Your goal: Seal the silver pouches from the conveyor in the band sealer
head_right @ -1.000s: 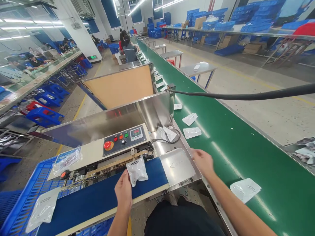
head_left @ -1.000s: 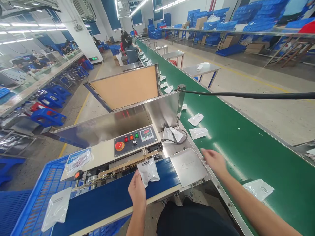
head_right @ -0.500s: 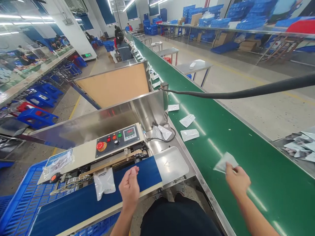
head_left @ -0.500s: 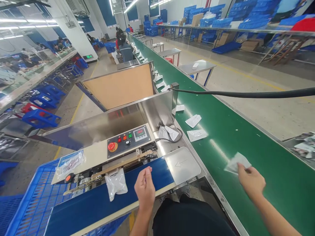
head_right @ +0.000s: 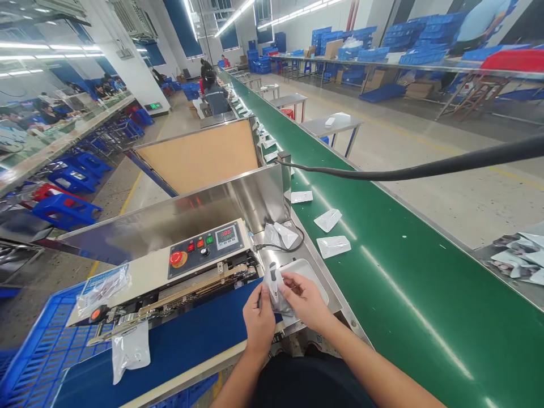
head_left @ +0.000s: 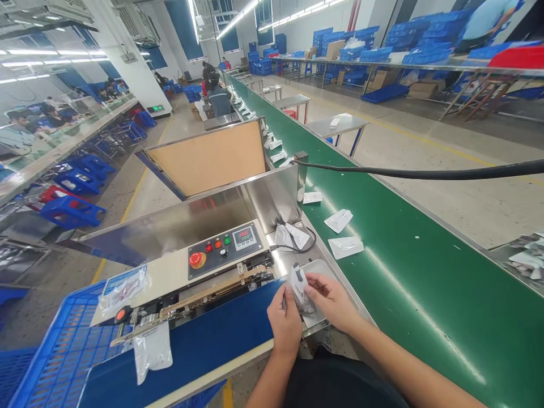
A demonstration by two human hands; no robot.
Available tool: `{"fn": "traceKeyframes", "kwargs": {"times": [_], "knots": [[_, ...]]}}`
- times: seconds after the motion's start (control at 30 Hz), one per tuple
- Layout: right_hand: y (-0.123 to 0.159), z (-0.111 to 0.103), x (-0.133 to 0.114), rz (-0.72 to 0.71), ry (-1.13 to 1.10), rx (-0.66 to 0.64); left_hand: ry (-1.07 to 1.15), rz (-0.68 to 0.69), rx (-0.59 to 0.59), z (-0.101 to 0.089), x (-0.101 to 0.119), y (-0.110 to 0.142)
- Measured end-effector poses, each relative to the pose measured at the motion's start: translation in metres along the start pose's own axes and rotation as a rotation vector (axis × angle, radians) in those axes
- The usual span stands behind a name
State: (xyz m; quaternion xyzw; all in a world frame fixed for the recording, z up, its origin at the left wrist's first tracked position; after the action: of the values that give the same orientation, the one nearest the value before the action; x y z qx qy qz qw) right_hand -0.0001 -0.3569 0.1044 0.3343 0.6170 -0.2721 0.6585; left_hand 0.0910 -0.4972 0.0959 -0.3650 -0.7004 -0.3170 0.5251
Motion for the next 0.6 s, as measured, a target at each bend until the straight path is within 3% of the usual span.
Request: {"fn": "traceKeyframes", "kwargs": {"times": [0.1, 0.17, 0.33, 0.43, 0.6], "knots": [[-0.004, 0.006, 0.011, 0.046, 0.059, -0.052, 0.033, -0.018, 0.042, -0.008, -0.008, 0.003], [-0.008, 0.001, 0.023, 0.105, 0.059, 0.016, 0.035, -0.052, 0.052, -0.009, -0.015, -0.001], [-0.025, -0.011, 0.059, 0.357, -0.124, 0.182, 0.335, -0.346, 0.113, 0.000, -0.057, -0.018], [-0.041, -0.002, 0.066, 0.404, -0.216, 0.166, 0.519, -0.429, 0.207, 0.000, -0.074, -0.023], [-0.066, 0.029, 0.073, 0.507, -0.201, 0.078, 0.582, -0.438, 0.323, -0.027, -0.082, -0.019]]}}
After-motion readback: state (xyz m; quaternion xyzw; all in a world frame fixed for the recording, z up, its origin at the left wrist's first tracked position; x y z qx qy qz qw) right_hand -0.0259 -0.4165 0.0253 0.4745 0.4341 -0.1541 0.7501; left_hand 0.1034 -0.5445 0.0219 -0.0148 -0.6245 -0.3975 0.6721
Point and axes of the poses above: each hand's wrist, its own y-axis away from the middle knuckle, its own z-axis out of the palm, x = y × z, the point moved 6 cm from there along -y, towards the middle knuckle, and after that the axes turned 9 degrees about -x, right-handed, at the moved point
